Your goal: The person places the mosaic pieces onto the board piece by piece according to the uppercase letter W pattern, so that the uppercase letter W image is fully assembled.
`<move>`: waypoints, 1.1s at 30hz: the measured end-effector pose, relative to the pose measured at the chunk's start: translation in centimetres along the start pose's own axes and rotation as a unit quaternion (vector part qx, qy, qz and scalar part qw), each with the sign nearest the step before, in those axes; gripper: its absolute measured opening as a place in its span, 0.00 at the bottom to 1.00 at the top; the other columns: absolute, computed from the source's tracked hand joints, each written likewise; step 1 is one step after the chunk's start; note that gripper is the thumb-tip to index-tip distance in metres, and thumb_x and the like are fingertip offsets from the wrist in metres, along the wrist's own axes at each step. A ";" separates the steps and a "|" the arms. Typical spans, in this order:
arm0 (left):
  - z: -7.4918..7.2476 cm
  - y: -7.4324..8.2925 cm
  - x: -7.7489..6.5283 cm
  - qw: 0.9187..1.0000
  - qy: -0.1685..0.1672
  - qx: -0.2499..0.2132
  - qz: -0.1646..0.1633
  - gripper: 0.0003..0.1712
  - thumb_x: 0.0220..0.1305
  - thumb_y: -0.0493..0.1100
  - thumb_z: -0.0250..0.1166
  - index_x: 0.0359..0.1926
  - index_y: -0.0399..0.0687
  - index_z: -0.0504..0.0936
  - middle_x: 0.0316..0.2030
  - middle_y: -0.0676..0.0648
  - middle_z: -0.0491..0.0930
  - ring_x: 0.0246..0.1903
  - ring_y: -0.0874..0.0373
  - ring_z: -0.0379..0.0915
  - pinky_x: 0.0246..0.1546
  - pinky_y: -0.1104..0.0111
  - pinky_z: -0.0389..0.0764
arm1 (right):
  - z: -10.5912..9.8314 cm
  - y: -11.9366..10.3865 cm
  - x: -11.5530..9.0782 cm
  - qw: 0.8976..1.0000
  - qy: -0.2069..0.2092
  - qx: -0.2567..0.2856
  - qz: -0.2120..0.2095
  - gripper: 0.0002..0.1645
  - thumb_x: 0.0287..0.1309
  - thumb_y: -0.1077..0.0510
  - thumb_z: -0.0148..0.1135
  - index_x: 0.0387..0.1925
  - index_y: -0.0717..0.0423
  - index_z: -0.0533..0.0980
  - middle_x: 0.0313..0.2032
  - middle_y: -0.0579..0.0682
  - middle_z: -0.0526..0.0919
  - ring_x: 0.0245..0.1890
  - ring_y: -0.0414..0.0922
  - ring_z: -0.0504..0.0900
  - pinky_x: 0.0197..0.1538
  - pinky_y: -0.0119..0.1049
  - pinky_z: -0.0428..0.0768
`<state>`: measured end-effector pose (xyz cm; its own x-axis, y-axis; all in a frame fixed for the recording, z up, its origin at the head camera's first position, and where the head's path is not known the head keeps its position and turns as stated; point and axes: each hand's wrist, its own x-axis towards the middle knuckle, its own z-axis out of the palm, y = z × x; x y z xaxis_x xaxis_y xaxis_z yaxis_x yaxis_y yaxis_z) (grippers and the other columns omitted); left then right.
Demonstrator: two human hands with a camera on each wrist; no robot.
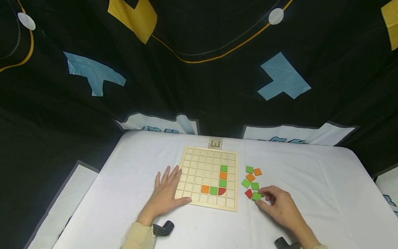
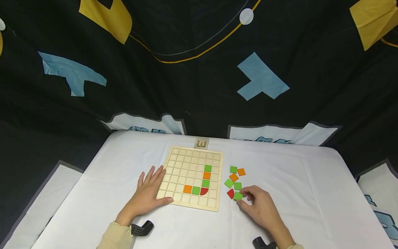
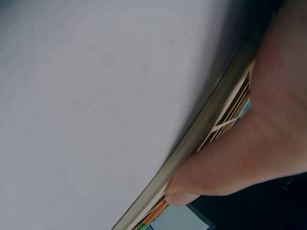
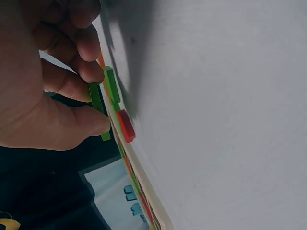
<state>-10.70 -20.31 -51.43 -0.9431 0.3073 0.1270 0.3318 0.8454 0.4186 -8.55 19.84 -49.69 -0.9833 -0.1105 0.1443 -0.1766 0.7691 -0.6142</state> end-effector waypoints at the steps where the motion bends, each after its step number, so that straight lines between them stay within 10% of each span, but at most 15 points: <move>1: 0.0 0.0 0.0 1.000 -0.002 0.001 -0.001 0.65 0.53 0.77 0.64 0.77 0.38 0.56 0.78 0.39 0.49 0.77 0.36 0.35 0.71 0.36 0.31 | -0.1 0.0 0.0 1.000 0.002 0.001 -0.001 0.14 0.45 0.59 0.79 0.36 0.50 0.85 0.25 0.38 0.76 0.25 0.36 0.71 0.29 0.29 0.72; 33: 0.0 0.0 -0.1 1.000 0.000 0.000 0.000 0.65 0.53 0.77 0.64 0.77 0.38 0.56 0.78 0.39 0.50 0.77 0.36 0.36 0.70 0.35 0.32 | 1.0 -4.2 1.7 0.998 0.001 0.014 -0.054 0.13 0.46 0.57 0.80 0.35 0.48 0.84 0.26 0.37 0.78 0.25 0.38 0.71 0.28 0.30 0.69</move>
<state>-10.66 -20.38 -51.42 -0.9429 0.3077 0.1273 0.3323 0.8449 0.4193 -9.49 15.83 -47.64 -0.9584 -0.1902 0.2131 -0.2828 0.7352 -0.6160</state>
